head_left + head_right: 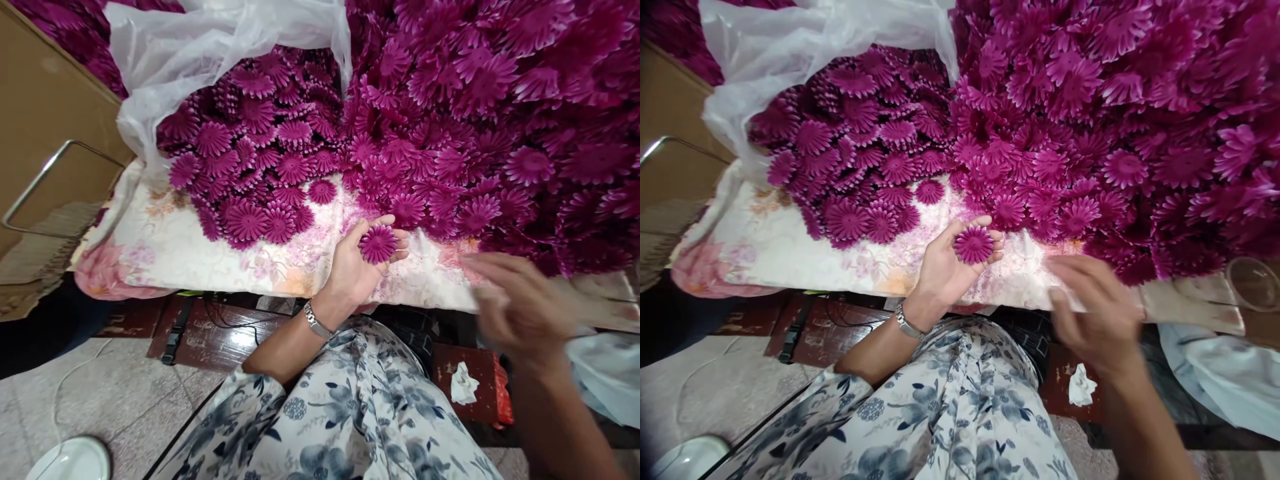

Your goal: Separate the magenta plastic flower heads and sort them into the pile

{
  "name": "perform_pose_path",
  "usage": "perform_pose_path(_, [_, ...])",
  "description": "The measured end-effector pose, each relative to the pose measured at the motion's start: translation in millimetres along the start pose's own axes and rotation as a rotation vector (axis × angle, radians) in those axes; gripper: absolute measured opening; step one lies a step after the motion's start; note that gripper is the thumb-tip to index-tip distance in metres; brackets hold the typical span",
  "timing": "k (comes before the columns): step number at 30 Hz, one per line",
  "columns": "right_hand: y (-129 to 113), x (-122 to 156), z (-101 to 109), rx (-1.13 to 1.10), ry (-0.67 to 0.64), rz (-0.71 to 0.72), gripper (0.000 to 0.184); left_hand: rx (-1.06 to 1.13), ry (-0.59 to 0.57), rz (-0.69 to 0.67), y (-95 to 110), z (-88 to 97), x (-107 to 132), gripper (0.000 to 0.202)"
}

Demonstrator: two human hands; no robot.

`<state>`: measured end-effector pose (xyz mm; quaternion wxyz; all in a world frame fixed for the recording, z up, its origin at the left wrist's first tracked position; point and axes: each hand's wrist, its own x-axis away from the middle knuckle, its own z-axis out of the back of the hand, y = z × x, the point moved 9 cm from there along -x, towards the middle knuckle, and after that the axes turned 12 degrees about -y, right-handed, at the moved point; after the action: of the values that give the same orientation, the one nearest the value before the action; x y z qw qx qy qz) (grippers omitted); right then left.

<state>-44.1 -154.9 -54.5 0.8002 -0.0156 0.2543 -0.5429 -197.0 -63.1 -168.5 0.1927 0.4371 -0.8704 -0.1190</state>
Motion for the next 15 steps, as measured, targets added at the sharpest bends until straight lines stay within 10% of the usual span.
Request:
perform_pose_path(6, [-83.9, -57.8, -106.3, 0.02, -0.063, 0.244, 0.047, 0.079, 0.082, 0.034, -8.7, 4.7, 2.5, 0.041])
perform_pose_path(15, [-82.1, -34.5, -119.1, 0.086, -0.185, 0.318, 0.051, 0.131, 0.085, -0.11, 12.1, 15.1, 6.4, 0.04])
